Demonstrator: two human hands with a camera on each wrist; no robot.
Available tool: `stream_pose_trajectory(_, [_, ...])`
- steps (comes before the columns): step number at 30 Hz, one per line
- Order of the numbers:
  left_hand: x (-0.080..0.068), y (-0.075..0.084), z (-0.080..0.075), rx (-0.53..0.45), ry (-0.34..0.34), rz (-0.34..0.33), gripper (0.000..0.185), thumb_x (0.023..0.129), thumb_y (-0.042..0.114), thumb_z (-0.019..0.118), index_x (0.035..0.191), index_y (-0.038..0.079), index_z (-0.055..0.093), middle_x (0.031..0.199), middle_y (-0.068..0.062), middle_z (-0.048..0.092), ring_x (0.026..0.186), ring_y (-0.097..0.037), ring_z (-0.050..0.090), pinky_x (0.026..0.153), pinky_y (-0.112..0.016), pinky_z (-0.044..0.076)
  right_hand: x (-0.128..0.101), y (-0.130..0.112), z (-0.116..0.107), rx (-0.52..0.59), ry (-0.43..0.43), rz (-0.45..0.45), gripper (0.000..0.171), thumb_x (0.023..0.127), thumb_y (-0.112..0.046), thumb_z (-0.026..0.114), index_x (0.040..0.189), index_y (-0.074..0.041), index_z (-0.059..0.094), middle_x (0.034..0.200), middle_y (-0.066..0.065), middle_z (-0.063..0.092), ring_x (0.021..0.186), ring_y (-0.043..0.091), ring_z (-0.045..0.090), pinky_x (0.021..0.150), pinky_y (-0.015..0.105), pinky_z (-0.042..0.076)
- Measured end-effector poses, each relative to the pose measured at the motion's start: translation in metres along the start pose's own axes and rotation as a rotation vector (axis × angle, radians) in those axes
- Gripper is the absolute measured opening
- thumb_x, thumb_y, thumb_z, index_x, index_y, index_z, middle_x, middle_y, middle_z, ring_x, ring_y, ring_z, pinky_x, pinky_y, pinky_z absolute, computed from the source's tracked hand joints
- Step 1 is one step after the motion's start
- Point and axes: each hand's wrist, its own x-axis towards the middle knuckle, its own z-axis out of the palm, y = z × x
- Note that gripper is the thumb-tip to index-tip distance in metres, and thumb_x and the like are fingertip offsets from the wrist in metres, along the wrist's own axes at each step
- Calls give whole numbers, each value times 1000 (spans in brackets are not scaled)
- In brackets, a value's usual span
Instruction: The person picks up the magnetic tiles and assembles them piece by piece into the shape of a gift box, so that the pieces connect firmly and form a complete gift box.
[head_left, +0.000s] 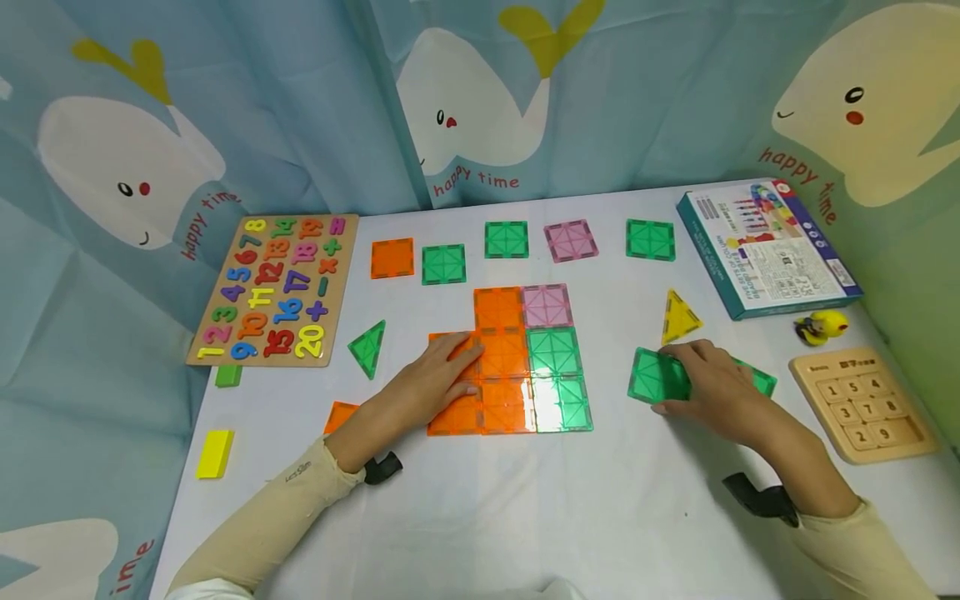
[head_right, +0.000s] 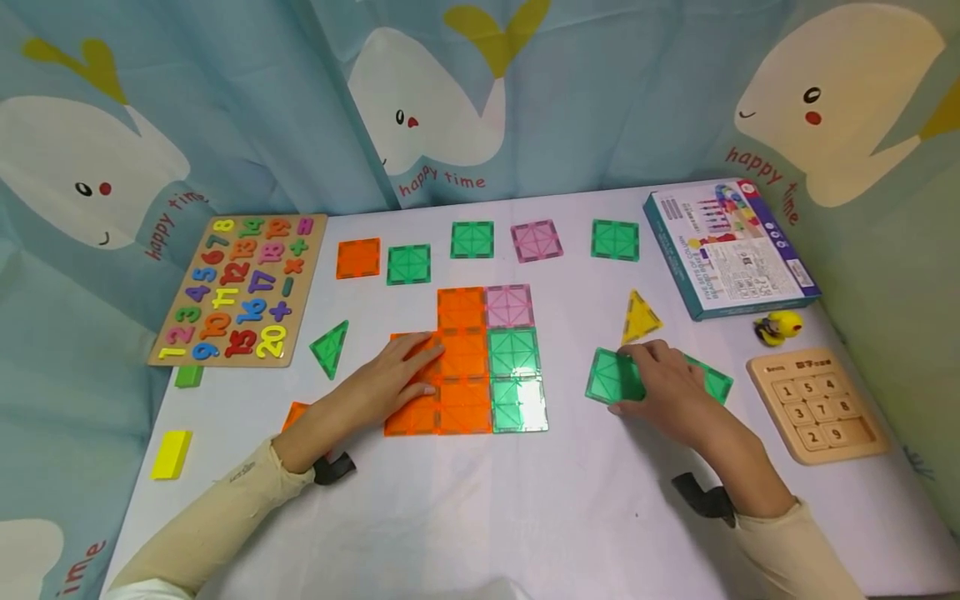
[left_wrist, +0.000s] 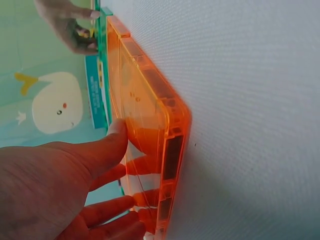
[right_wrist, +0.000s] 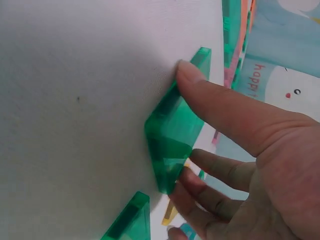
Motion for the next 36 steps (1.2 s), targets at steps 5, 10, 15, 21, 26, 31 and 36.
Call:
stream_pose_trajectory(5, [0,0,1,0,1,1,66,106,37,63,161,7,42,168,-21,31,155,-36,33,116,-49,46,14,-4,0,-36,12,-62,84,87,-35,89,151,-1,46,145,34,43,127,52,42,96,71,35])
stream_pose_trajectory(10, [0,-1,1,-9,-4,0,66,106,37,62,162,7,42,169,-21,30,156,-36,32,116,-49,46,31,-11,-3,-62,23,-132,81,87,-32,89,151,-1,49,146,31,46,132,50,41,96,67,33])
stream_pose_trajectory(15, [0,-2,2,-18,-3,-2,66,106,37,62,162,8,42,169,-20,30,156,-35,31,117,-49,45,49,-19,-6,-101,30,-190,81,87,-33,89,151,-1,51,145,29,49,132,48,45,93,64,37])
stream_pose_trajectory(21, [0,-2,2,-21,-2,-8,66,107,37,62,162,8,42,169,-19,30,156,-35,31,117,-49,45,64,-27,-8,-101,12,-240,78,87,-29,89,151,-3,53,147,28,50,134,49,47,92,59,39])
stream_pose_trajectory(26, [0,-2,2,-15,-4,4,65,107,37,61,162,8,41,169,-20,30,156,-36,31,117,-49,46,66,-33,-6,-98,-15,-264,79,85,-29,90,151,-5,54,146,26,52,132,48,49,88,53,40])
stream_pose_trajectory(31, [0,-1,2,-12,-1,8,66,107,37,62,162,7,41,169,-20,30,156,-36,32,116,-48,46,62,-38,-5,-101,-4,-266,80,85,-30,90,152,-6,53,148,26,52,133,49,49,90,56,41])
stream_pose_trajectory(36, [0,-1,2,-7,-3,-2,66,107,37,61,162,8,41,169,-20,30,156,-36,32,116,-49,46,53,-38,-10,-80,19,-250,82,87,-28,89,154,-4,50,152,27,49,139,50,44,102,65,40])
